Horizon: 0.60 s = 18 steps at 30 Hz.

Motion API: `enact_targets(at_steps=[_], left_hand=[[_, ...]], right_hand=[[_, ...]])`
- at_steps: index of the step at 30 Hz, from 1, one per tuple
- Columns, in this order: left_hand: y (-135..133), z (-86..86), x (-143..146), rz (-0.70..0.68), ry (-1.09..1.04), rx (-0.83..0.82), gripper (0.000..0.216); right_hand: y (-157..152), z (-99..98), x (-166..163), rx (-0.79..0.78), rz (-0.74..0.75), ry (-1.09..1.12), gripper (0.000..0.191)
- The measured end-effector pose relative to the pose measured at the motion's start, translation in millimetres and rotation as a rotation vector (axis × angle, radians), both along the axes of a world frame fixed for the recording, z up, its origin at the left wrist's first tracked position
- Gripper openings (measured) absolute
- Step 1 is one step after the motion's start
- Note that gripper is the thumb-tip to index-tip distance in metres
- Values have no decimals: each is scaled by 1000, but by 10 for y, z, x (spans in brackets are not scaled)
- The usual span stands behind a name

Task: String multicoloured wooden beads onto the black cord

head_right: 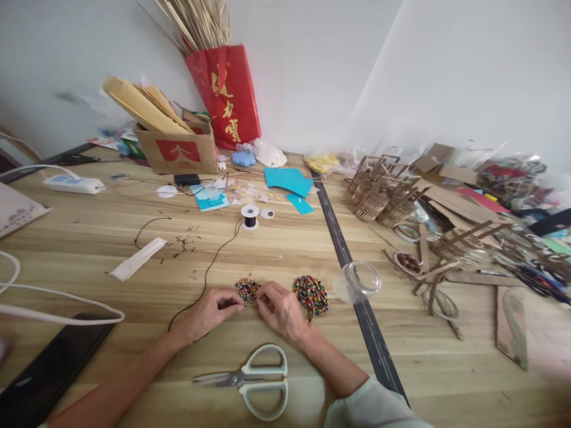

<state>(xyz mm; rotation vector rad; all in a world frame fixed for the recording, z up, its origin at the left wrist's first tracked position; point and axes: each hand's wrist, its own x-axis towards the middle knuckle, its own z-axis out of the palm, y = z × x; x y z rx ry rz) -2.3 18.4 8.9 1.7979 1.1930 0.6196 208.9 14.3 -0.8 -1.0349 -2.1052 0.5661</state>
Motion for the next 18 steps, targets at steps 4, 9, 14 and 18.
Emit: enact_targets(at_steps=[4,9,14,18], left_hand=[[-5,39,26,7,3,-37,16],[-10,128,78,39,33,-57,18],[-44,164,119,60,65,-75,17],[-63,36,121,63,37,-72,16]], right_hand=[[-82,9,-66,-23,16,149,9],[-133,-37,-106,-152,-20,227,7],[-155,-106,-128,-255,-30,251,9],[-155,-136,-130,-335,-40,247,9]])
